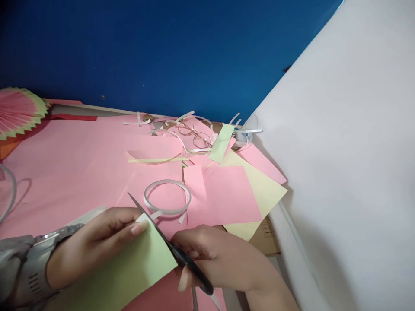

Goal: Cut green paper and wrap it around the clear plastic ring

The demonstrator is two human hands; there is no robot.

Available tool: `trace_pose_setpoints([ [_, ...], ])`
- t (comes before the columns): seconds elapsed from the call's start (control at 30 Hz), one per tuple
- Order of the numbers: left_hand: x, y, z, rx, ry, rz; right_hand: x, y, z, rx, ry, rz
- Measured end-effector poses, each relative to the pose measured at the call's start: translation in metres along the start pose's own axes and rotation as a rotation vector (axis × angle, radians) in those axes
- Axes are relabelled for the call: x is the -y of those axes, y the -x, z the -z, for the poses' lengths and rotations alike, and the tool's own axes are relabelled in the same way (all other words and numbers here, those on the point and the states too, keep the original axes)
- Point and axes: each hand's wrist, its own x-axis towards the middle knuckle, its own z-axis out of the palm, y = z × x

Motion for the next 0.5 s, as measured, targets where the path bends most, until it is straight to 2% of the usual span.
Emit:
trace_pose_setpoints([
  [0.5, -0.0002, -0.0006, 0.0015, 0.038, 0.064, -0.022, -0.0047, -0.0031, -0.0025, -0.017, 0.012, 0.062],
])
